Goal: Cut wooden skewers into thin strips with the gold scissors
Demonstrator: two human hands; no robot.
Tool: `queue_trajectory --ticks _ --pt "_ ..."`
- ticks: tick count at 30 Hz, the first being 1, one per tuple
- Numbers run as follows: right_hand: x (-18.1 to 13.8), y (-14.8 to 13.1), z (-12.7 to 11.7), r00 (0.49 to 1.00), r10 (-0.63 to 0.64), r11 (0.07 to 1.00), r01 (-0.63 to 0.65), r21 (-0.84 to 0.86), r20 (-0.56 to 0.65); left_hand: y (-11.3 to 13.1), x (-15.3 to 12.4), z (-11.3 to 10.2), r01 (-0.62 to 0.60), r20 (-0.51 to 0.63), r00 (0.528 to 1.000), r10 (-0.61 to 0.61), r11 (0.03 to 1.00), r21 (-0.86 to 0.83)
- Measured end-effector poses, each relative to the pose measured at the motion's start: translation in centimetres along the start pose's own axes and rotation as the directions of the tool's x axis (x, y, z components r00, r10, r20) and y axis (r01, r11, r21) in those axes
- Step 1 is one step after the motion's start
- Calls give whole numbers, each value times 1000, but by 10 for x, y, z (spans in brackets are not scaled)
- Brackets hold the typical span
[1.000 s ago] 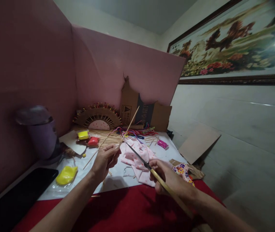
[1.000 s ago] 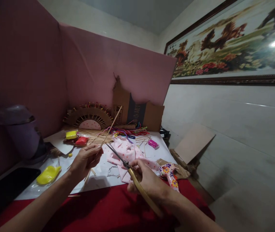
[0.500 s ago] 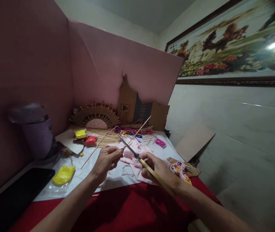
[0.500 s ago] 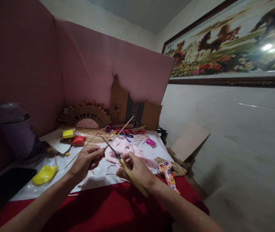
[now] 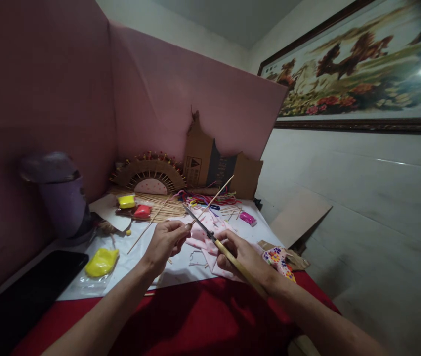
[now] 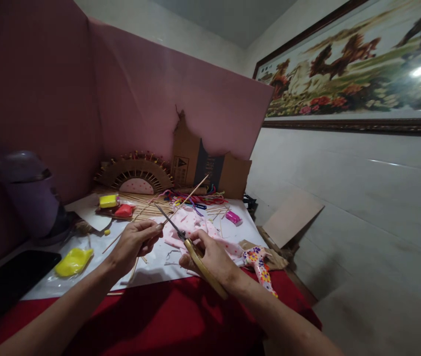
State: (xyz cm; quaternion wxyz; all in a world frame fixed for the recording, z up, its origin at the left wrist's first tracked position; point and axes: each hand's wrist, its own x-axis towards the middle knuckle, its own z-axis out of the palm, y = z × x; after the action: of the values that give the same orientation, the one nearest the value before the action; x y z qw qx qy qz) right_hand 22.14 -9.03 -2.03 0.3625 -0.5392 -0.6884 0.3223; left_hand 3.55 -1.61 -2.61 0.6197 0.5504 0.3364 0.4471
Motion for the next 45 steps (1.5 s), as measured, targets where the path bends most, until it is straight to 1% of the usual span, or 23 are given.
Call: queue_trajectory --ticks 7,12,17,23,25,27,29,31,33,35,39,45 --pt "1 3 2 1000 -23 1000 23 0 6 1 0 -2 -16 -7 1000 16 999 44" --pt "-1 -2 3 1000 -18 994 17 -111 -8 1 1 -3 -19 -7 1000 20 996 86" --pt "0 -2 6 999 -41 987 36 -157 -25 0 0 -4 -12 1 1000 12 994 111" --pt "-1 5 10 999 -48 992 45 -122 -25 -1 2 -5 -42 0 999 43 988 149" --pt "-1 5 9 999 -37 992 32 -125 -35 -4 2 -4 -81 1 997 82 980 182" --pt "0 4 8 999 -23 991 17 -132 -44 -7 3 -2 -148 -26 987 159 957 250" --pt "0 3 7 999 -8 993 2 -121 -45 -9 2 -1 -237 -72 958 277 909 343" --pt "0 2 7 999 6 995 -10 -97 -44 -9 2 0 -315 -109 914 391 853 416" --pt "-1 1 9 999 11 998 -14 -65 -49 -8 2 -1 -353 -133 884 449 826 440" --pt "-1 2 12 998 10 999 -12 -37 -59 -7 3 -2 -341 -145 891 430 845 412" --pt "-1 4 15 998 6 1000 -6 -12 -62 -6 6 -6 -268 -123 940 318 913 308" --pt "-2 4 12 998 -9 1000 8 -21 -63 -7 7 -6 -246 -71 959 274 931 269"
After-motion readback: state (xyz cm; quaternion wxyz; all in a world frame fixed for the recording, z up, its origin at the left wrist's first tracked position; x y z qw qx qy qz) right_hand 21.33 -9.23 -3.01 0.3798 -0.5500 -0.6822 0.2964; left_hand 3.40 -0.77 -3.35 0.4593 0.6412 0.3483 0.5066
